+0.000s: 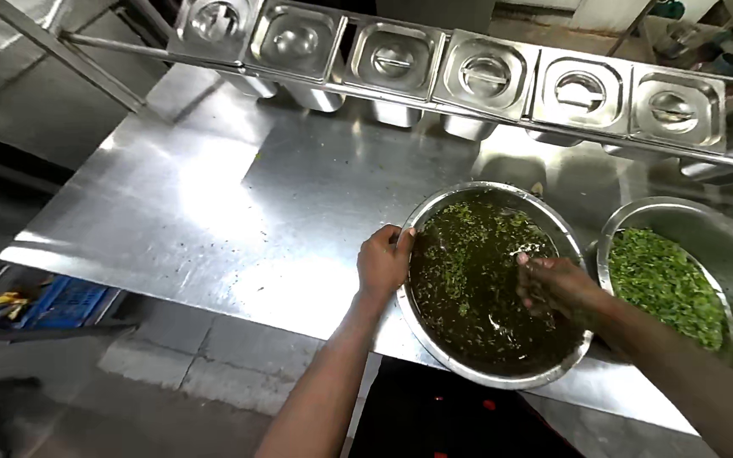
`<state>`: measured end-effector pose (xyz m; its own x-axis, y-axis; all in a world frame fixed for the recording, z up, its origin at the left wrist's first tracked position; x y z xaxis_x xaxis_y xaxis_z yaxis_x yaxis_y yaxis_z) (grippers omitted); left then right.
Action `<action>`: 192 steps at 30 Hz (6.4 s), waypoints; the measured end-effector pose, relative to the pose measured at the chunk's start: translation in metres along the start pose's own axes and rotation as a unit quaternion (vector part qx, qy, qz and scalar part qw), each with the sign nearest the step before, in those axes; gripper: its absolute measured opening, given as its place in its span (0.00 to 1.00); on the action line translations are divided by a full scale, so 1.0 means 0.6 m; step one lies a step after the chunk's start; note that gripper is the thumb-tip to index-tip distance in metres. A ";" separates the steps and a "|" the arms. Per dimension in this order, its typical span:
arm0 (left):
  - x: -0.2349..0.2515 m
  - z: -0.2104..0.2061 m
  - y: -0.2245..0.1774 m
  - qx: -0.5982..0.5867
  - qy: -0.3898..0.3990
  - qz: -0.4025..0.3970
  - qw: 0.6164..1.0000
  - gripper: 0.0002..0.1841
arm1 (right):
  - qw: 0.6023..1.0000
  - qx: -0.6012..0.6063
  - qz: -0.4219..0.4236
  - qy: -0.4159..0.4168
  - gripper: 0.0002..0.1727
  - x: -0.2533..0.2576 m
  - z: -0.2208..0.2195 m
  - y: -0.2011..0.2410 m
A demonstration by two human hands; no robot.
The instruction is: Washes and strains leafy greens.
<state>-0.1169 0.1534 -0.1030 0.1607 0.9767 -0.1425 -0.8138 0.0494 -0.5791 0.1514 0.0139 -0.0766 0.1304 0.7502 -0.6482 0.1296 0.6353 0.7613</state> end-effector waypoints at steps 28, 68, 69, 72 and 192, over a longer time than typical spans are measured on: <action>0.002 -0.005 0.005 -0.013 -0.013 0.001 1.000 0.19 | 0.819 -0.373 -0.213 0.380 0.22 -0.010 -0.132 -0.080; 0.007 -0.006 0.010 -0.034 0.005 0.016 0.999 0.18 | 0.995 0.048 -0.056 0.070 0.20 0.123 -0.228 0.007; 0.007 -0.006 0.011 -0.034 0.005 0.014 0.999 0.18 | 0.994 0.033 -0.060 0.085 0.18 0.111 -0.234 -0.002; 0.004 -0.004 0.009 -0.036 0.002 0.010 0.999 0.18 | 0.982 0.017 -0.109 0.152 0.13 0.080 -0.245 -0.032; 0.004 -0.004 0.013 -0.038 0.007 0.035 0.999 0.20 | 0.924 0.333 -0.187 -0.014 0.21 -0.005 -0.195 -0.093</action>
<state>-0.1216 0.1554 -0.1099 0.1131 0.9740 -0.1964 -0.7784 -0.0361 -0.6267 0.0287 -0.0027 -0.1155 -0.0227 0.4896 -0.8716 0.7456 0.5891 0.3115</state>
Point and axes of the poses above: each hand's wrist, its own x-axis towards the middle knuckle, its own z-axis out of the back of the hand, y = z × x, the point moved 6 cm from there along x, towards the middle knuckle, and after that the axes turned 13 degrees about x, right-handed, at the moved point
